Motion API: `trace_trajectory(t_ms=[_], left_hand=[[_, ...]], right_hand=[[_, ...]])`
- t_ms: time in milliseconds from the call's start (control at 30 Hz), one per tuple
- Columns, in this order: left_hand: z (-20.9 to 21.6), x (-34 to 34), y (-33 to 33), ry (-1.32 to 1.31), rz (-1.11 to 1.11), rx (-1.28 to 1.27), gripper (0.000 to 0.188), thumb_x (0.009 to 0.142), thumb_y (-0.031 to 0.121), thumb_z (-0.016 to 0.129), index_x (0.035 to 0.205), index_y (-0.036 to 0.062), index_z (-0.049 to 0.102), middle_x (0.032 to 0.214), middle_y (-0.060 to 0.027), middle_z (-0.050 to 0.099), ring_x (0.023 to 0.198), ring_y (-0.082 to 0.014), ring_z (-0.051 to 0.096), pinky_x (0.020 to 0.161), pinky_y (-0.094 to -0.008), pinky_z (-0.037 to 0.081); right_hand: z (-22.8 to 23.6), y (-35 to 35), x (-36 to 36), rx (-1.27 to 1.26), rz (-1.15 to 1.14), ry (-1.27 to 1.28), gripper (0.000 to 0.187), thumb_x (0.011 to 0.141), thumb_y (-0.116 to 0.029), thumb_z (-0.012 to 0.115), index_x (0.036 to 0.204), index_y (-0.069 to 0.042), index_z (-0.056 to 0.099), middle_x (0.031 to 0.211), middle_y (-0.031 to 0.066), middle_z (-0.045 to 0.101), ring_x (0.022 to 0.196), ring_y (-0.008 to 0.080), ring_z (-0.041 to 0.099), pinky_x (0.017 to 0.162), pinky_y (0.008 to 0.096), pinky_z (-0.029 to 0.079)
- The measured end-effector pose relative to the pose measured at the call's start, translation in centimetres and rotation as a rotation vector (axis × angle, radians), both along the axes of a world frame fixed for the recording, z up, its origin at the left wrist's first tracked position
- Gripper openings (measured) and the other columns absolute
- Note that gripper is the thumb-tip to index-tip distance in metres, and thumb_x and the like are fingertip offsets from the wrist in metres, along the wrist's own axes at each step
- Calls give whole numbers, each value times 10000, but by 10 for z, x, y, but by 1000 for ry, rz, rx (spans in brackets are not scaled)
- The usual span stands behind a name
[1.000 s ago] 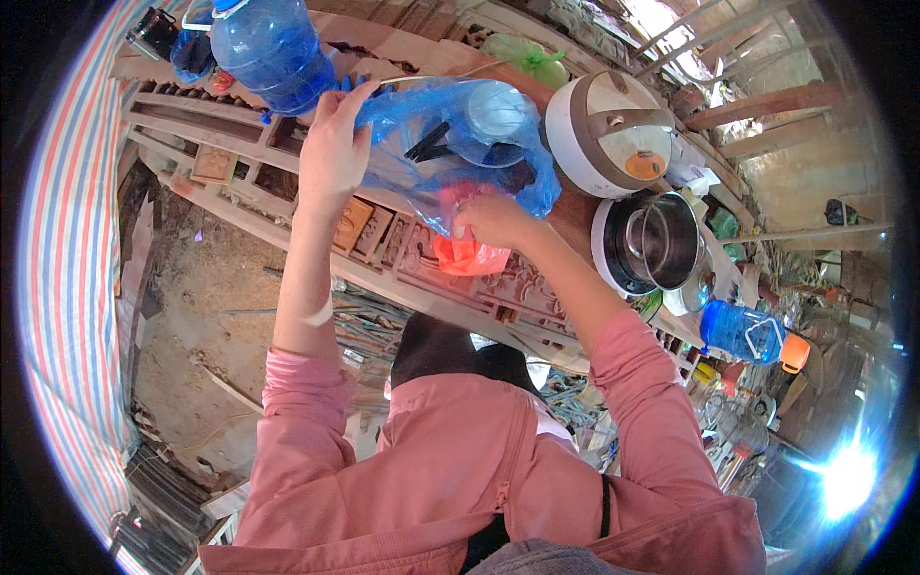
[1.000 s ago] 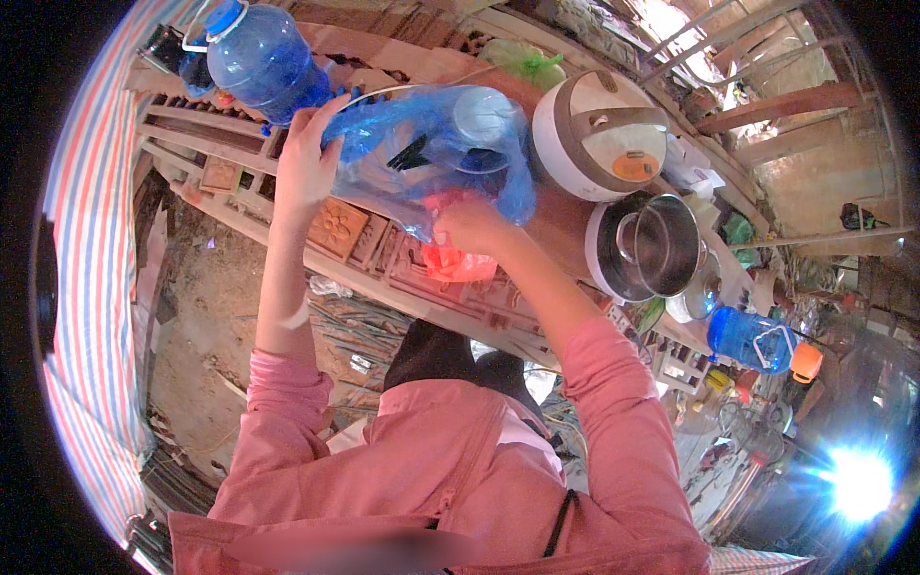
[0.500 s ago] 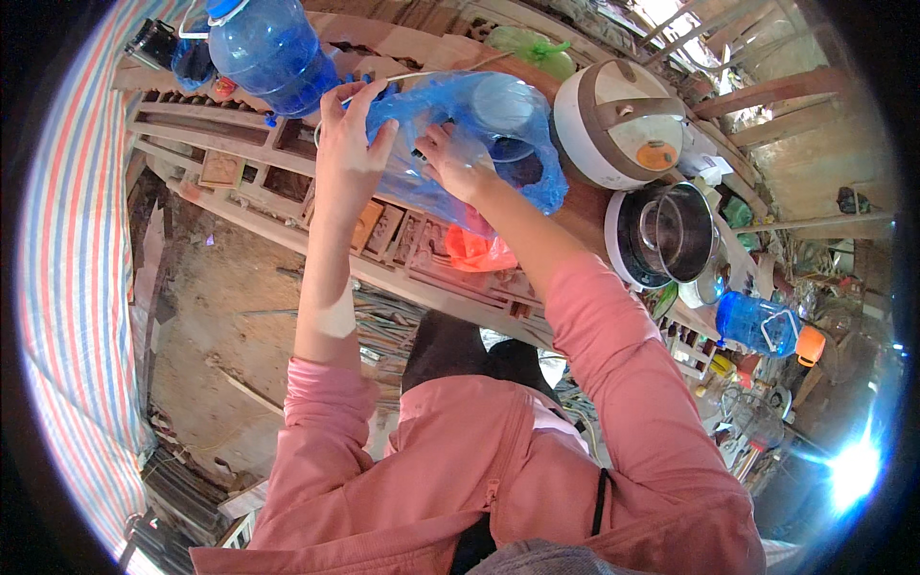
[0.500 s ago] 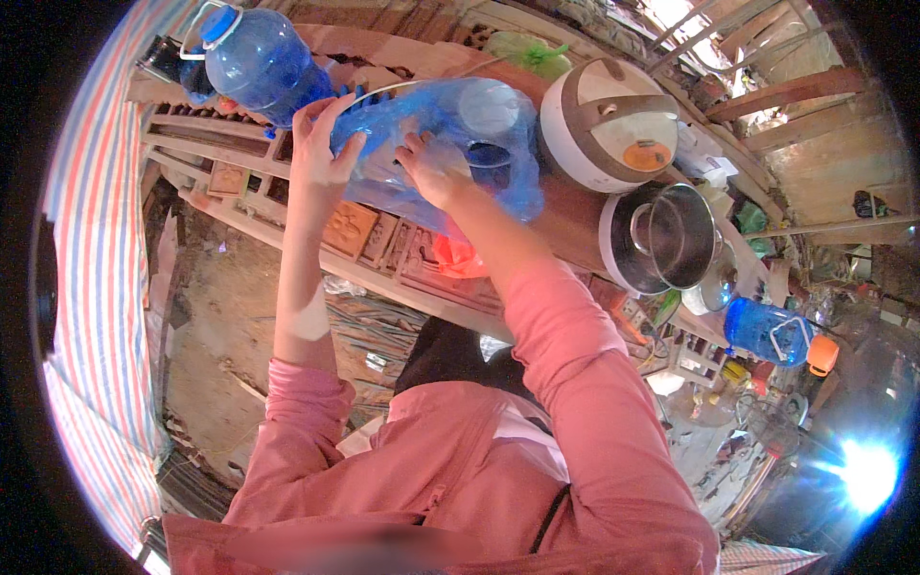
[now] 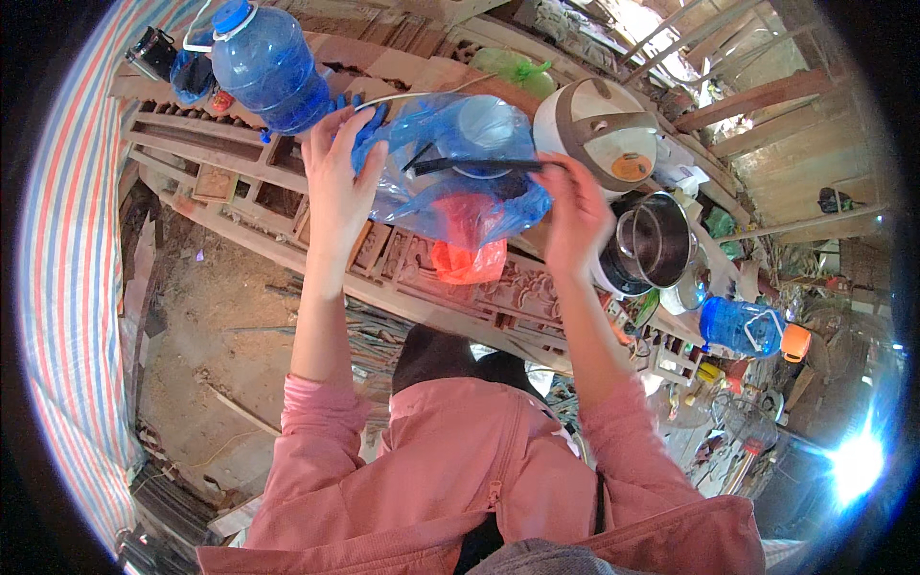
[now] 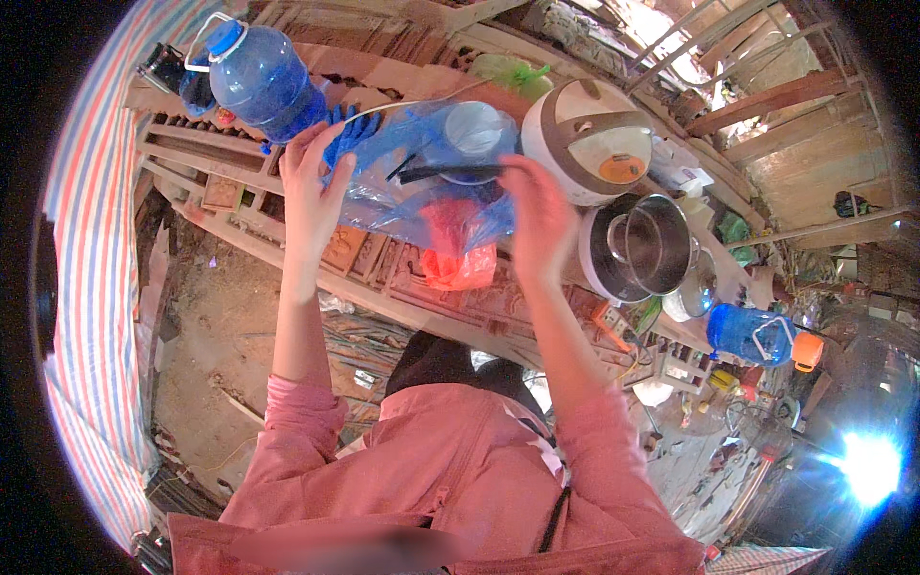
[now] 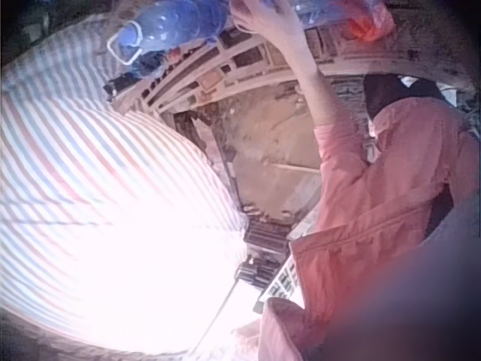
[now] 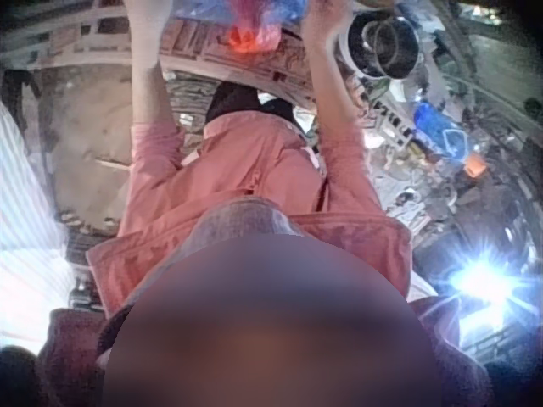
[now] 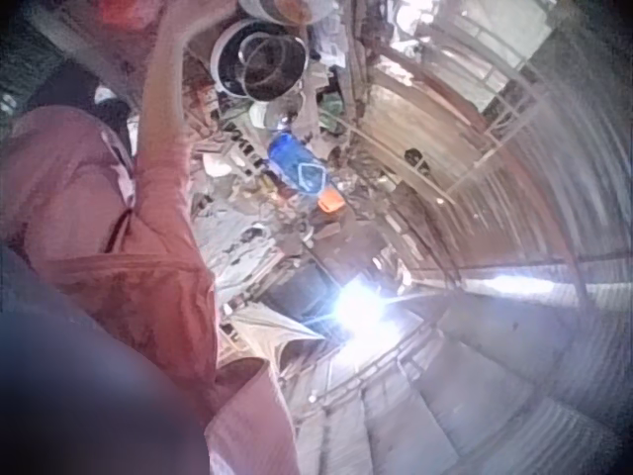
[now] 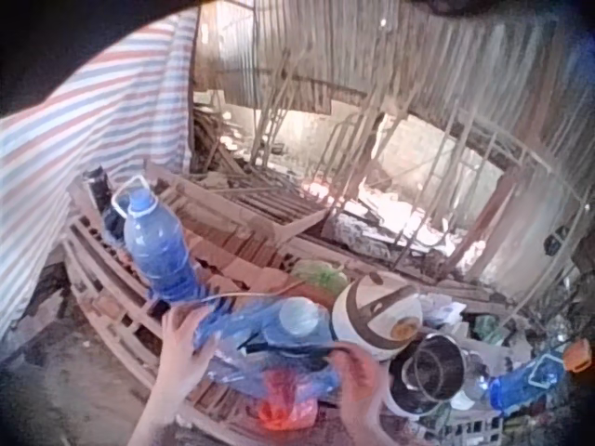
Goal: The person sets up a portable electric stove on a wooden table, places a pot on it, and plugs in the power cord. They then open a plastic bag containing leafy greens and place the contents into the pot.
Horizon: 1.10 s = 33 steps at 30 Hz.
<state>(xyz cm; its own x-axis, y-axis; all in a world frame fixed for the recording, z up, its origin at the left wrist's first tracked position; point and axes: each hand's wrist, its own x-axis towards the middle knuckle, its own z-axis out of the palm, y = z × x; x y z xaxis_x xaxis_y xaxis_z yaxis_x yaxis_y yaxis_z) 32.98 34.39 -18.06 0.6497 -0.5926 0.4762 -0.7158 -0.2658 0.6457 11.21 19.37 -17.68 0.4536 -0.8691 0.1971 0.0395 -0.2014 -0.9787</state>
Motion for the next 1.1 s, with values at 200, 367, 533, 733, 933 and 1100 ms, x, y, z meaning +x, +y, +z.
trace_trajectory(t_ms=[200, 367, 533, 733, 933, 1100], left_hand=[[-2, -88, 19, 773, -159, -243, 197, 951, 128, 584, 1119, 49, 649, 1038, -33, 668, 900, -113, 577, 821, -276, 459], [5, -163, -4, 1510, -456, -321, 322, 941, 152, 619, 1243, 42, 596, 1120, -49, 652, 937, -99, 604, 832, -263, 476], [32, -199, -24, 1700, -536, -546, 403, 918, 154, 651, 1287, 25, 552, 1140, -61, 635, 948, -139, 617, 836, -306, 515], [36, -221, -32, 1769, -443, -727, 157, 918, 141, 650, 1017, 18, 645, 1137, -83, 642, 870, -154, 642, 773, -290, 538], [31, -251, -18, 1856, -491, -453, 155, 931, 157, 632, 924, 2, 647, 1026, -94, 669, 804, -157, 643, 721, -294, 540], [69, -244, 3, 1755, -1282, -113, 221, 929, 204, 632, 954, -10, 680, 944, -86, 672, 782, -157, 628, 697, -292, 515]], right_hand=[[25, -3, -97, 436, -170, -532, 247, 965, -130, 561, 1174, 2, 575, 1124, 146, 638, 1013, 214, 630, 931, 384, 526], [21, 12, -139, 489, -216, -655, 278, 965, -165, 570, 1193, -8, 555, 1147, 157, 636, 1039, 225, 627, 929, 374, 531], [26, 22, -161, 480, -212, -714, 281, 966, -158, 563, 1204, -9, 544, 1151, 161, 632, 1043, 226, 631, 931, 384, 539], [33, 41, -170, 477, -172, -723, 204, 964, -188, 561, 1108, -44, 570, 1105, 124, 607, 918, 230, 636, 831, 391, 558], [53, 48, -188, 443, -89, -557, 401, 1013, -401, 429, 837, -55, 527, 912, 85, 502, 738, 224, 539, 573, 353, 486], [87, 43, -226, 162, -266, -621, 519, 1010, -489, 357, 749, -60, 488, 859, 81, 468, 685, 223, 533, 507, 343, 472]])
